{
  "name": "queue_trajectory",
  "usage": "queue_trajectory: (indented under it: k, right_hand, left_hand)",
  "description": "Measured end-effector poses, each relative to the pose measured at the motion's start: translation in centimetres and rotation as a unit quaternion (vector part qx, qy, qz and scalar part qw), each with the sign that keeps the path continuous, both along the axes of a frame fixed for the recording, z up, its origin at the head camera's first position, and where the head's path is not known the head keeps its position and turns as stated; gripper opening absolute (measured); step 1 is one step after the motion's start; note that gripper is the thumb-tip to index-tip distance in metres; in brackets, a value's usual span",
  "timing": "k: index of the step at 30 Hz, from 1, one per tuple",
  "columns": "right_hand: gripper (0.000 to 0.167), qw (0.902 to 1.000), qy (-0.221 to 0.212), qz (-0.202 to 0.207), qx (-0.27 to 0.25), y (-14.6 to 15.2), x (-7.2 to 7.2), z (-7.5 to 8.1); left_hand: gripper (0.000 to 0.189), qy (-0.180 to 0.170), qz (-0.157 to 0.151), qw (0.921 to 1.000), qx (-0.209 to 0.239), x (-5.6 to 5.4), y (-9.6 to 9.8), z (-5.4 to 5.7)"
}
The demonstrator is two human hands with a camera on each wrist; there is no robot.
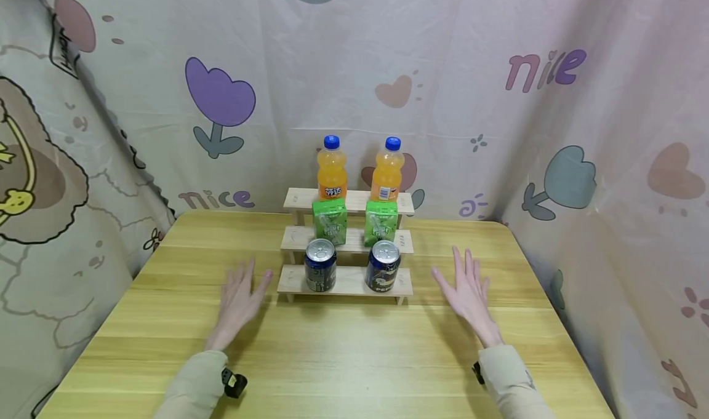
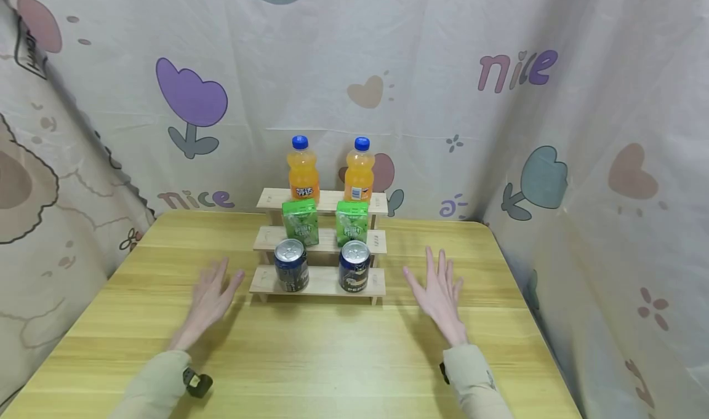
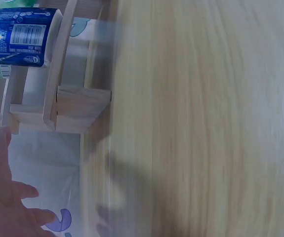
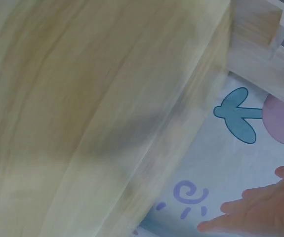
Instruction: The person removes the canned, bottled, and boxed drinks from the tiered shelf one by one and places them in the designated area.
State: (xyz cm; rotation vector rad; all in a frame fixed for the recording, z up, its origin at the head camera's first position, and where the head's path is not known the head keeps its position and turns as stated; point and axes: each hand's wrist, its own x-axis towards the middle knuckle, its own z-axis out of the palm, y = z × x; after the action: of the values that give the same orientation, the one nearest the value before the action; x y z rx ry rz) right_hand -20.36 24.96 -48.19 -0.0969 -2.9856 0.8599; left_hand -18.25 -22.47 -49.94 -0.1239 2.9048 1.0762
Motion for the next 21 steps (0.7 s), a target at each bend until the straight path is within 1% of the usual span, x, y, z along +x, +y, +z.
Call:
queue_trajectory:
  k: [2, 5, 8, 10, 13, 16, 19, 20, 21]
  right_hand:
    - [0.086, 0.9996, 0.007, -0.002, -0.028, 0.0, -0.2, 0.1]
    - [0.084, 0.9963, 0.027, -0.003, -0.081, 0.1, -0.5, 0.2]
    - [0.082, 0.9878, 0.039, -0.003, -0.150, 0.2, -0.6, 0.2]
    - [0.081, 0.9814, 0.044, -0.005, -0.187, 0.2, -0.7, 0.3]
    - [0.078, 0.9716, 0.045, -0.006, -0.232, 0.2, -0.6, 0.4]
    - [0.074, 0.9611, 0.042, -0.003, -0.273, 0.2, -0.5, 0.6]
    - [0.070, 0.9499, 0.039, 0.002, -0.310, 0.0, -0.3, 0.7]
    - [0.069, 0.9464, 0.040, 0.003, -0.320, 0.0, -0.3, 0.8]
    - [0.068, 0.9440, 0.041, 0.003, -0.327, -0.1, -0.3, 0.9]
  left_hand:
    - [0.082, -0.006, -0.005, 0.9989, 0.046, 0.0, 0.1, 0.0]
    - [0.080, -0.009, -0.010, 0.9946, 0.102, 0.0, 0.2, -0.1]
    - [0.076, -0.006, -0.010, 0.9908, 0.135, -0.1, 0.4, -0.1]
    - [0.070, -0.004, -0.007, 0.9876, 0.157, -0.2, 0.6, 0.0]
    - [0.062, -0.013, -0.003, 0.9788, 0.205, -0.4, 1.0, -0.1]
    - [0.055, -0.035, 0.001, 0.9614, 0.273, -0.6, 1.3, -0.1]
    - [0.052, -0.057, 0.007, 0.9482, 0.312, -0.7, 1.6, 0.0]
    - [0.052, -0.062, 0.008, 0.9446, 0.322, -0.7, 1.7, 0.0]
    - [0.052, -0.065, 0.011, 0.9429, 0.327, -0.7, 1.7, 0.0]
